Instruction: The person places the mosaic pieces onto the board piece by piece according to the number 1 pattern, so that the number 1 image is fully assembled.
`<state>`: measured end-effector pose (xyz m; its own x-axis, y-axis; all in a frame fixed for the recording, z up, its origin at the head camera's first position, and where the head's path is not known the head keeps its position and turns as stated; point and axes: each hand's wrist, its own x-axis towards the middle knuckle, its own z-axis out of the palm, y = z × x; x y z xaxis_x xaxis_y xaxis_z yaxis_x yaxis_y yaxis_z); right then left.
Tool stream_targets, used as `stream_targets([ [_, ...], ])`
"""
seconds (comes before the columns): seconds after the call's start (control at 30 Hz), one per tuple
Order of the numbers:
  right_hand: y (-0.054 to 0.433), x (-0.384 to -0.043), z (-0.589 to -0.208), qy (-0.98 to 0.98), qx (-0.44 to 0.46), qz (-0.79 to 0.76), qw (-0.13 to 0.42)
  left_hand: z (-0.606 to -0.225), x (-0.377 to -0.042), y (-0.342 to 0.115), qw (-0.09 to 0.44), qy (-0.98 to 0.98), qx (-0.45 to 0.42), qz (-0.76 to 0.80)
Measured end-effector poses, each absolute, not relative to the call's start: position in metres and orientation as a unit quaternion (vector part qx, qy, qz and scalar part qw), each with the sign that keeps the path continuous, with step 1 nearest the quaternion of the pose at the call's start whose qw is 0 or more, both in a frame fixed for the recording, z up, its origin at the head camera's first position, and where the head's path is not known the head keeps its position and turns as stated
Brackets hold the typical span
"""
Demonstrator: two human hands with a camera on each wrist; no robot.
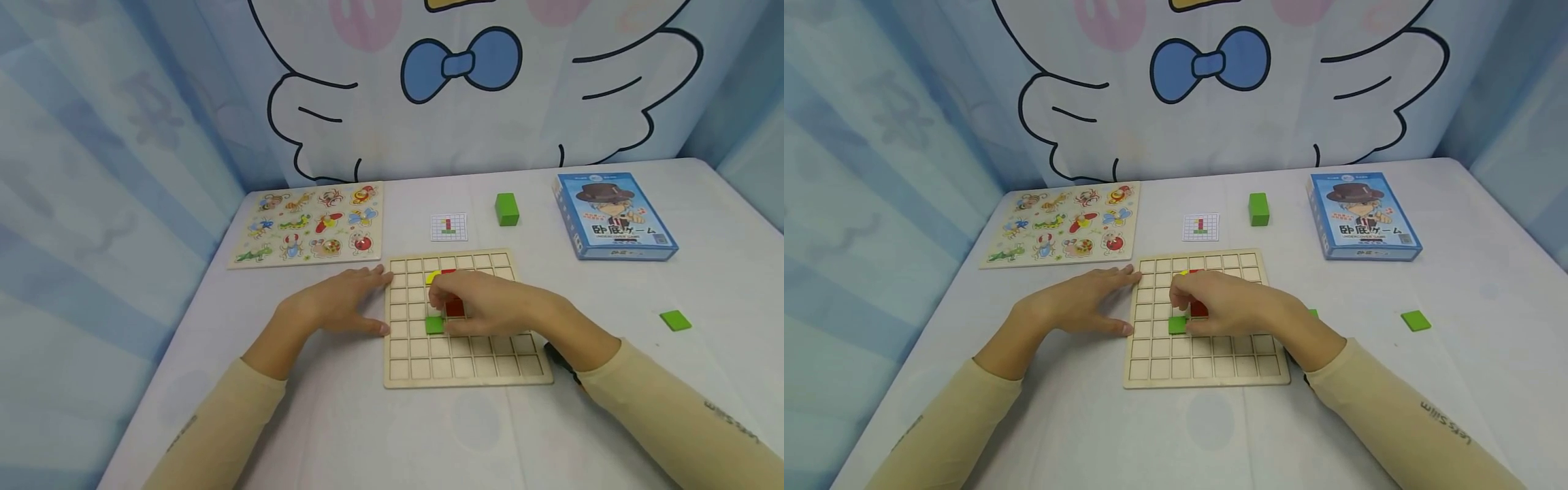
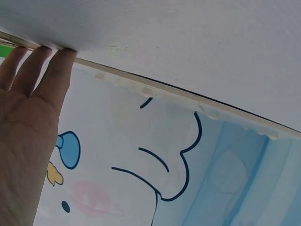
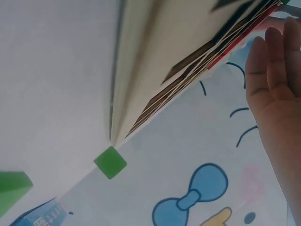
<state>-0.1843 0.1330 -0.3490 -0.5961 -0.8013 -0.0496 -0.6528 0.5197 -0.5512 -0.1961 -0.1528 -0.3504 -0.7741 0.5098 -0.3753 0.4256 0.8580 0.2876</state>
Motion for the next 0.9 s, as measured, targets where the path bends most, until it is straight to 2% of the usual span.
stream_targets([
  [0.27,0.1345,-0.1819,-0.3485,0.859,-0.436,-0.198,0.179,-0.3524,-0.1966,-0.1537,0.224,0.939,0.245,0.09],
  [0.9,0.1415,-0.1887,-0.3528,0.85,-0.461,-0.207,0.151,-0.3521,-0.1966,-0.1531,0.223,0.94,0.241,0.091],
])
